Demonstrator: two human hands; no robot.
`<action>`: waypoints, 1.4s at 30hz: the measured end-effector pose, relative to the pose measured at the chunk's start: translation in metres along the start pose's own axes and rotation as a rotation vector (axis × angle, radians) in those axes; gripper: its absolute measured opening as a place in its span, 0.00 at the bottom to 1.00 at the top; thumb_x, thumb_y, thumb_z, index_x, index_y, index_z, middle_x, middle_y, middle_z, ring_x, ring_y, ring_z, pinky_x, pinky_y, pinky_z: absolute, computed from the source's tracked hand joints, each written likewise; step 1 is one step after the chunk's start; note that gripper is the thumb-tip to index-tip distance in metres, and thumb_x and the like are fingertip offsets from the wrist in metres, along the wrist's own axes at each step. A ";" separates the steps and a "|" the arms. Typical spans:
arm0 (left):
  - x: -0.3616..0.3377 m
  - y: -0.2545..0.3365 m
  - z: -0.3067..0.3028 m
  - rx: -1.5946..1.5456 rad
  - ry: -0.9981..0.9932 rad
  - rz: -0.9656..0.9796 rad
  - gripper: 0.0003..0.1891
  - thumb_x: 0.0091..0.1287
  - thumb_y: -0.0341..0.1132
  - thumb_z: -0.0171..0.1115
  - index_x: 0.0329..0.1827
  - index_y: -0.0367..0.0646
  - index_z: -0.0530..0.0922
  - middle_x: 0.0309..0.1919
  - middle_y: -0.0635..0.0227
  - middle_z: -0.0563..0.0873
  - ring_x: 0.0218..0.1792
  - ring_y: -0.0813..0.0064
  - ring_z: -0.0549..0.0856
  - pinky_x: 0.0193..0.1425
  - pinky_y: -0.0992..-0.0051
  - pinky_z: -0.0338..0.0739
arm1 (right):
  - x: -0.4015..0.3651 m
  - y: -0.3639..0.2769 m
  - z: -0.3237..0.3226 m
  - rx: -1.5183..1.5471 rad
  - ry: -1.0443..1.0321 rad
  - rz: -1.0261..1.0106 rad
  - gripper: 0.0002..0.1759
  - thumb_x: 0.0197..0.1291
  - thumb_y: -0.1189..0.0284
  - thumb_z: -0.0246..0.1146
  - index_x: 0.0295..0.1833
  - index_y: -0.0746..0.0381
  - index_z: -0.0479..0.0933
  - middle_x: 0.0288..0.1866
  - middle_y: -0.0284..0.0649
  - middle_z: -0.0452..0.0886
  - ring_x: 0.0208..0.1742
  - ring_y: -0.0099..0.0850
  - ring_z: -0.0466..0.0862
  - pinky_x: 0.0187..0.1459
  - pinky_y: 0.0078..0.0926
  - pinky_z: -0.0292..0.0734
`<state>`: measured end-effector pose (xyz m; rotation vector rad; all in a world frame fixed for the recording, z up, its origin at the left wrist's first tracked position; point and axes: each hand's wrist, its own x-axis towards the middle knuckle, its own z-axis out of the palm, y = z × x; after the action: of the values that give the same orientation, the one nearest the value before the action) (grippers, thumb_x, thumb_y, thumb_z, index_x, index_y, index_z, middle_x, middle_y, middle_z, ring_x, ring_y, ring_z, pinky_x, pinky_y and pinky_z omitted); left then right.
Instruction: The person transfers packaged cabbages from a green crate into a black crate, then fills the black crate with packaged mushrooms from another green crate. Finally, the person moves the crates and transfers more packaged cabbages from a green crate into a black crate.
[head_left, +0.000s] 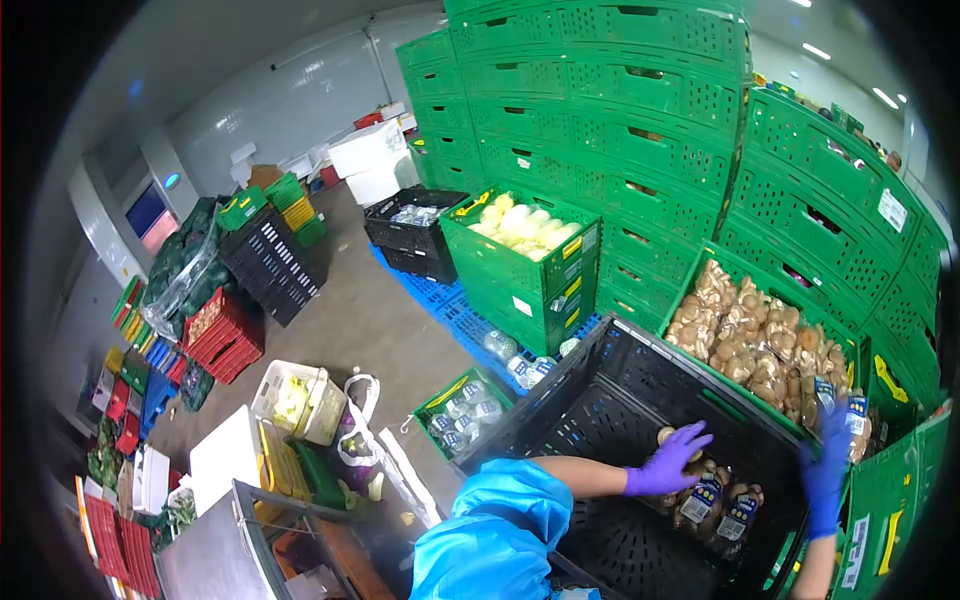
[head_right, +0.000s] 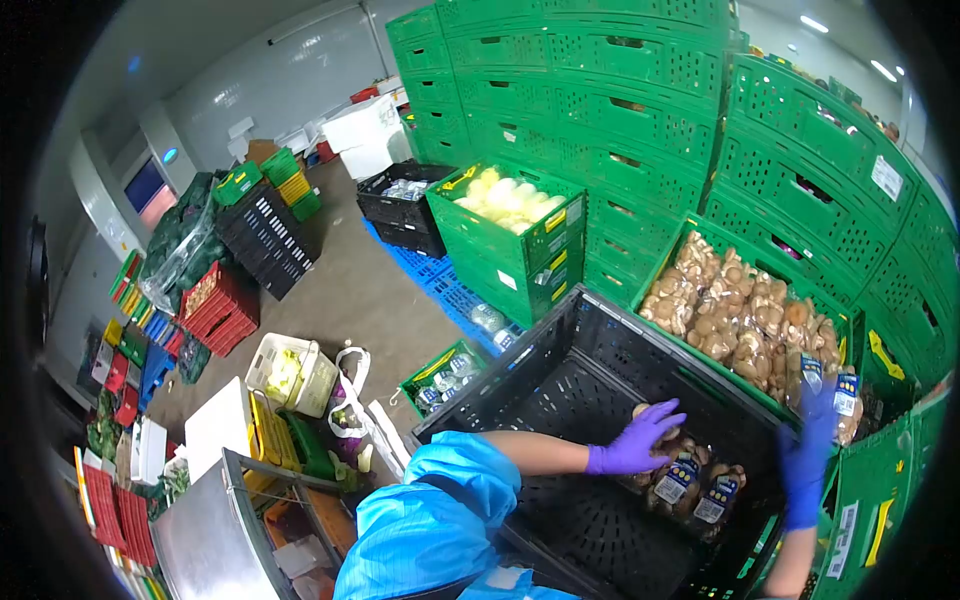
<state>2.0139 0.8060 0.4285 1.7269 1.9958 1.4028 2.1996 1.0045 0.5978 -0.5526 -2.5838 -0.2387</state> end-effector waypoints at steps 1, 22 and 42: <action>0.007 0.011 0.001 -0.008 -0.014 0.007 0.39 0.47 0.35 0.67 0.66 0.45 0.62 0.67 0.50 0.56 0.67 0.50 0.58 0.69 0.60 0.55 | 0.004 0.036 0.004 -0.123 0.115 0.077 0.39 0.43 0.69 0.65 0.66 0.61 0.62 0.69 0.48 0.59 0.71 0.47 0.54 0.69 0.44 0.48; 0.081 0.100 0.075 -0.325 0.043 0.166 0.22 0.51 0.30 0.65 0.52 0.46 0.76 0.60 0.57 0.71 0.60 0.60 0.70 0.64 0.65 0.64 | 0.019 0.081 0.084 0.013 -0.076 0.265 0.53 0.25 0.65 0.72 0.67 0.48 0.60 0.64 0.53 0.61 0.66 0.51 0.61 0.62 0.46 0.60; 0.127 0.031 0.027 -1.845 -0.066 -0.298 0.25 0.61 0.44 0.61 0.57 0.41 0.70 0.46 0.64 0.80 0.47 0.71 0.80 0.51 0.72 0.74 | 0.027 -0.072 -0.016 0.387 -0.217 -0.354 0.47 0.35 0.74 0.71 0.66 0.62 0.59 0.69 0.50 0.59 0.69 0.50 0.58 0.66 0.45 0.53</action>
<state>2.0115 0.9239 0.4908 0.4896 0.2234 1.8231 2.1540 0.9441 0.6200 0.0226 -2.8234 0.2171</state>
